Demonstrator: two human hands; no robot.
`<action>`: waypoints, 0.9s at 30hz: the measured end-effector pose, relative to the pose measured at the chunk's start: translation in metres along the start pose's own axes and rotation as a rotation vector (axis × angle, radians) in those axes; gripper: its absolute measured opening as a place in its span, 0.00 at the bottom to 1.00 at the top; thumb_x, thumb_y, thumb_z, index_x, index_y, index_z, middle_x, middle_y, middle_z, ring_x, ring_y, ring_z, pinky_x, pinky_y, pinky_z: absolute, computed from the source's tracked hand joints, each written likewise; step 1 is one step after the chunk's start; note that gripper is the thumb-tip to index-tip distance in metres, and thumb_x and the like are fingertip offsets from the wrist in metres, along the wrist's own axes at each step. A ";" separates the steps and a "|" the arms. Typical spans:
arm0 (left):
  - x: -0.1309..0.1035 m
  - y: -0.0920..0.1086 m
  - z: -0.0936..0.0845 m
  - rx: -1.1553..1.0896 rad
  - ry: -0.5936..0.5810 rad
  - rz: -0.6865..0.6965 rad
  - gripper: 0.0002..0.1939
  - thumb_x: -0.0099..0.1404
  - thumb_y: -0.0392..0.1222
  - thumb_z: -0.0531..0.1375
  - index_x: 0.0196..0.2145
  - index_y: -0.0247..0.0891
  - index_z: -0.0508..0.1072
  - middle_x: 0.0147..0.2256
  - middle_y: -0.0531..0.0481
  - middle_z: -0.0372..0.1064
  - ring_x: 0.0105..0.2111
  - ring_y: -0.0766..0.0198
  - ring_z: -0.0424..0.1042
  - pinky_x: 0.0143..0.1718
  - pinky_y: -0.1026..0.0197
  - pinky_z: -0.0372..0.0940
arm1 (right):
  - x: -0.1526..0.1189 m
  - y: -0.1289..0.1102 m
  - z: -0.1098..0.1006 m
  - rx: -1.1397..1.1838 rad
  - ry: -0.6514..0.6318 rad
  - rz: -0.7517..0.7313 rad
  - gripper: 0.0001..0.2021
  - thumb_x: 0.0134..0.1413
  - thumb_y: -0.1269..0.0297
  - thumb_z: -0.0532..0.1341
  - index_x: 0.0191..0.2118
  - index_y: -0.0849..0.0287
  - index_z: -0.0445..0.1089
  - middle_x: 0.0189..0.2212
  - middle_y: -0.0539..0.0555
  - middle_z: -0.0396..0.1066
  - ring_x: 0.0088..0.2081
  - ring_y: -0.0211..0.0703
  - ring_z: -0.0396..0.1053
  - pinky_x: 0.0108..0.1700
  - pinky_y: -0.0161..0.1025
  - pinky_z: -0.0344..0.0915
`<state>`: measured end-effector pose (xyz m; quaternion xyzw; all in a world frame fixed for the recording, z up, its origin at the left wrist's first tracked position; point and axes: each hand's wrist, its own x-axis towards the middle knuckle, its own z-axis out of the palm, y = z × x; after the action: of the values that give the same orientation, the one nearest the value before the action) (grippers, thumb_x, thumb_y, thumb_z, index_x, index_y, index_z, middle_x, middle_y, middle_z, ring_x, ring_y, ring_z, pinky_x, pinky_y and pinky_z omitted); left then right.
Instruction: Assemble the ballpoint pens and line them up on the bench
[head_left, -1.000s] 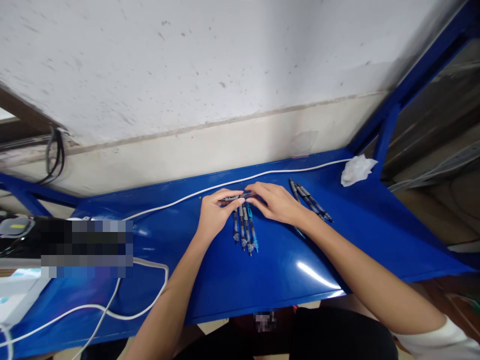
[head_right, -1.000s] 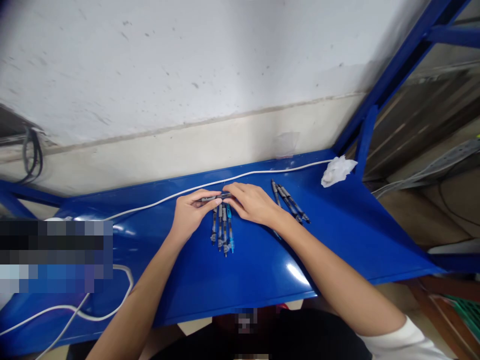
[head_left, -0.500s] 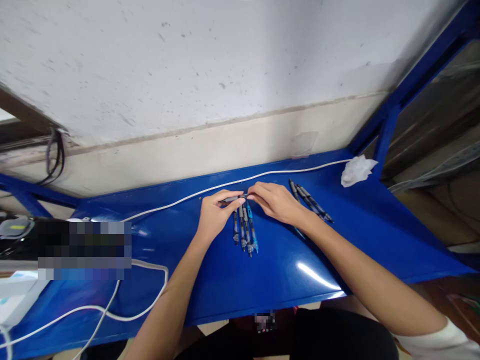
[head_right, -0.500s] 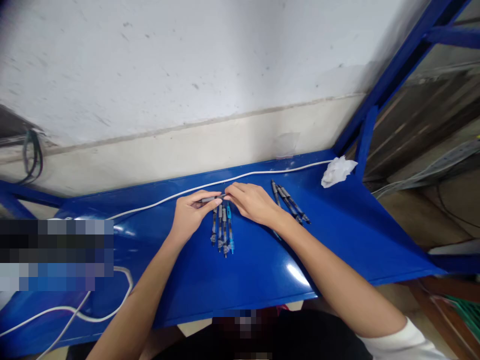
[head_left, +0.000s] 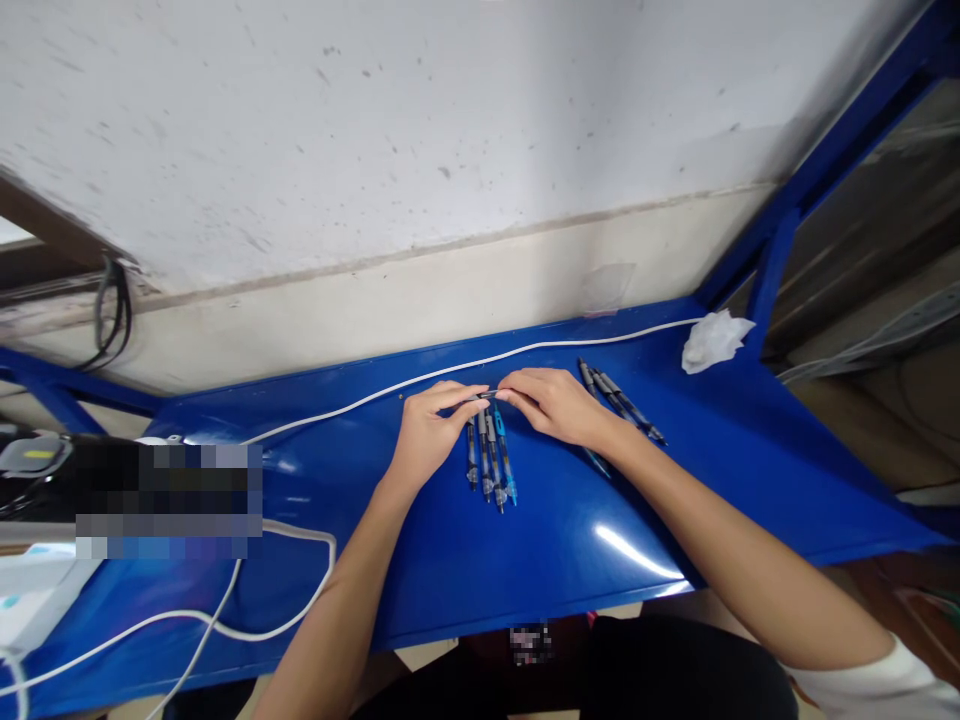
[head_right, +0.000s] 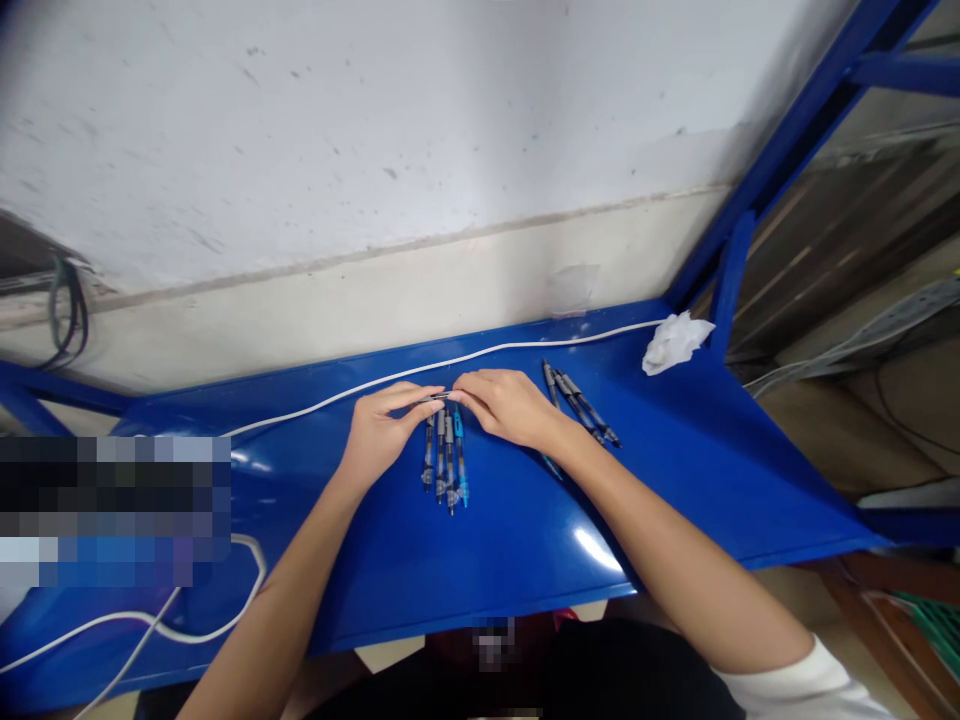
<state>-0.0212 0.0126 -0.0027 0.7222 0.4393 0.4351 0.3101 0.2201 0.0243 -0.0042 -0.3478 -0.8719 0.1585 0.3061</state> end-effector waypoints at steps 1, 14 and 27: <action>0.000 0.000 0.000 0.016 0.005 0.019 0.08 0.71 0.45 0.69 0.46 0.46 0.88 0.43 0.48 0.85 0.43 0.55 0.81 0.49 0.52 0.74 | 0.000 0.000 0.000 0.015 -0.004 0.010 0.17 0.82 0.56 0.53 0.50 0.58 0.77 0.41 0.58 0.81 0.43 0.48 0.78 0.47 0.42 0.68; 0.000 0.000 -0.002 0.063 -0.001 0.072 0.10 0.75 0.47 0.66 0.48 0.47 0.87 0.45 0.47 0.84 0.46 0.53 0.81 0.52 0.50 0.73 | 0.001 -0.001 -0.001 0.105 0.049 0.036 0.17 0.80 0.55 0.55 0.48 0.57 0.79 0.41 0.56 0.82 0.40 0.46 0.76 0.46 0.41 0.66; -0.002 0.008 0.000 0.188 0.046 0.237 0.09 0.76 0.44 0.65 0.47 0.49 0.87 0.41 0.49 0.85 0.42 0.55 0.78 0.49 0.48 0.70 | 0.006 -0.008 -0.002 0.635 0.067 0.394 0.27 0.71 0.41 0.62 0.27 0.57 0.71 0.21 0.45 0.63 0.24 0.34 0.54 0.27 0.37 0.50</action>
<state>-0.0187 0.0077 0.0038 0.7847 0.3966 0.4421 0.1775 0.2139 0.0231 0.0041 -0.4015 -0.6852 0.4655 0.3907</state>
